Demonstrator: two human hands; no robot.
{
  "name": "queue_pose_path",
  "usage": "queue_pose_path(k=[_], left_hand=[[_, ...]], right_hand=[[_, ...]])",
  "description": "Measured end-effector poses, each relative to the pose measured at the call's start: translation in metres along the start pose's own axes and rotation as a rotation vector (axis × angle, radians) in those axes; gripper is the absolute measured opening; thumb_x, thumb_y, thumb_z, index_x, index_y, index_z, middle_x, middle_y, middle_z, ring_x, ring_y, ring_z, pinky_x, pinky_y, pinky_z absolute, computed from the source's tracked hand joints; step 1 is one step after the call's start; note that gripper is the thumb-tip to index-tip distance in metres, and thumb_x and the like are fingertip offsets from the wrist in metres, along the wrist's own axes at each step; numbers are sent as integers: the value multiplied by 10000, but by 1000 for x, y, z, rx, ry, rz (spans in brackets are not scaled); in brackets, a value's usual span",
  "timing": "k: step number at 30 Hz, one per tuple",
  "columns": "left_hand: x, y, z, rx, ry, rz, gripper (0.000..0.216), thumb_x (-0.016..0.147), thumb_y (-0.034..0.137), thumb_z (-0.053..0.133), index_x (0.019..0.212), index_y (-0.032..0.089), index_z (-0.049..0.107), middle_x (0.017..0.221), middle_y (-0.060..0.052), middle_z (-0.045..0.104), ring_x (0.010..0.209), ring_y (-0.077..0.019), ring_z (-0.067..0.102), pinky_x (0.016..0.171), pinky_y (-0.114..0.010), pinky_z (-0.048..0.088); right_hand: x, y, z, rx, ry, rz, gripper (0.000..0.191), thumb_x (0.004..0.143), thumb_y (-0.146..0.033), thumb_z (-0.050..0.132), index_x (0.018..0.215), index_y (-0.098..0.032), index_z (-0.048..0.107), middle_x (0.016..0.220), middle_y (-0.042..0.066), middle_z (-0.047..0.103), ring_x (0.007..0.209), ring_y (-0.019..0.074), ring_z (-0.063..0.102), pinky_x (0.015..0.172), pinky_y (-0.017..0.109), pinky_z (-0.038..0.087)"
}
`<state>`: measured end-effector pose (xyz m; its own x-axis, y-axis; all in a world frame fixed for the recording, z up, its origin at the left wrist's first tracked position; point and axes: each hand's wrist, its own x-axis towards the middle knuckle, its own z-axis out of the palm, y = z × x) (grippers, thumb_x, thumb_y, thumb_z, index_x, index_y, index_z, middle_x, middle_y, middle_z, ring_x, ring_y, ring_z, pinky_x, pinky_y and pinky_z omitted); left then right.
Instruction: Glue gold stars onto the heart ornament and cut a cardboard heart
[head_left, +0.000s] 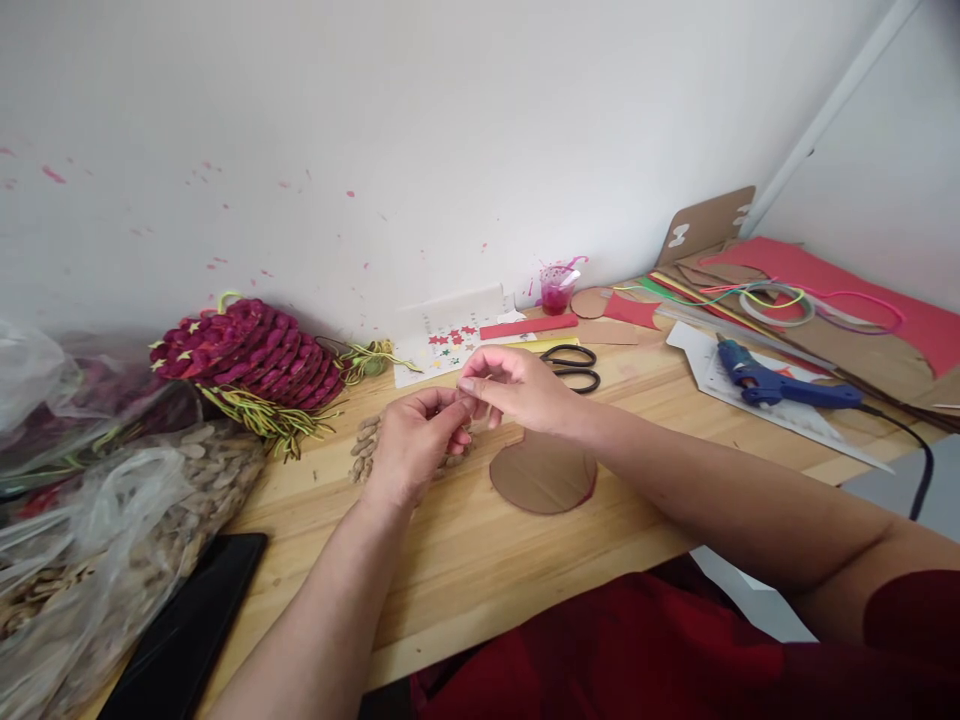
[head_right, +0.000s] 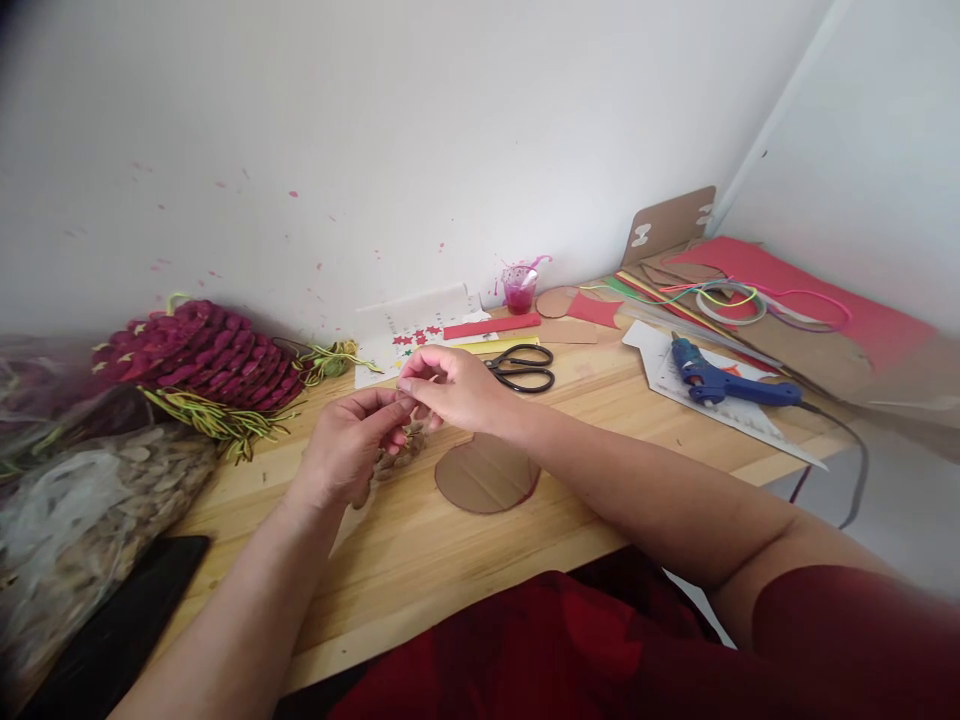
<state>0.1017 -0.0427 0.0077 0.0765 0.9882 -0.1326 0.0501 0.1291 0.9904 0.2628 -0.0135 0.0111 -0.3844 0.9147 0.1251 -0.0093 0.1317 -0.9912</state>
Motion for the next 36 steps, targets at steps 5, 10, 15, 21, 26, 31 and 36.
queue_pose_path(k=[5, 10, 15, 21, 26, 31, 36], left_hand=[[3, -3, -1, -73, -32, -34, 288, 674, 389, 829, 739, 141, 697, 596, 9, 619, 458, -60, 514, 419, -162, 393], [2, -1, 0, -113, -27, -67, 310, 649, 377, 850, 750, 131, 691, 576, 21, 597, 452, -54, 504, 413, -158, 374], [1, 0, 1, -156, -18, -63, 323, 626, 371, 861, 758, 127, 695, 625, 14, 619, 461, -47, 504, 420, -161, 370], [2, -1, 2, -173, -34, -62, 315, 631, 366, 860, 762, 130, 698, 649, 13, 626, 463, -41, 503, 419, -154, 370], [3, -4, 1, -142, -30, -33, 313, 649, 379, 854, 766, 135, 698, 645, 12, 626, 473, -47, 514, 428, -150, 387], [2, -6, 0, 29, 39, 22, 328, 696, 449, 821, 807, 163, 704, 554, 20, 607, 467, -77, 528, 450, -165, 415], [-1, 0, 2, 126, 107, 85, 273, 712, 419, 796, 772, 167, 711, 619, -12, 671, 471, -95, 551, 440, -184, 422]], right_hand=[[2, 2, -3, 42, -17, 53, 104, 862, -268, 671, 842, -184, 613, 639, -39, 589, 485, 82, 579, 394, 176, 488], [2, 2, -3, 67, 17, 141, 100, 857, -268, 673, 856, -191, 609, 623, -46, 599, 420, 70, 521, 348, 175, 427], [2, 4, -1, 59, 38, 116, 127, 872, -313, 664, 857, -208, 594, 522, -72, 517, 414, 68, 449, 353, 163, 312], [2, 11, 0, 28, 44, 36, 170, 876, -371, 655, 869, -209, 603, 510, -77, 465, 468, 80, 439, 427, 179, 299], [3, 7, -2, -91, 73, -12, 145, 851, -326, 678, 835, -188, 641, 619, -40, 554, 545, 80, 477, 438, 172, 335], [3, 4, -1, 51, 73, 84, 145, 802, -283, 723, 788, -168, 635, 760, 7, 641, 621, 100, 581, 494, 203, 523], [1, 0, 1, 142, 46, 145, 119, 835, -226, 698, 804, -173, 596, 732, 12, 671, 672, 133, 669, 469, 196, 551]])
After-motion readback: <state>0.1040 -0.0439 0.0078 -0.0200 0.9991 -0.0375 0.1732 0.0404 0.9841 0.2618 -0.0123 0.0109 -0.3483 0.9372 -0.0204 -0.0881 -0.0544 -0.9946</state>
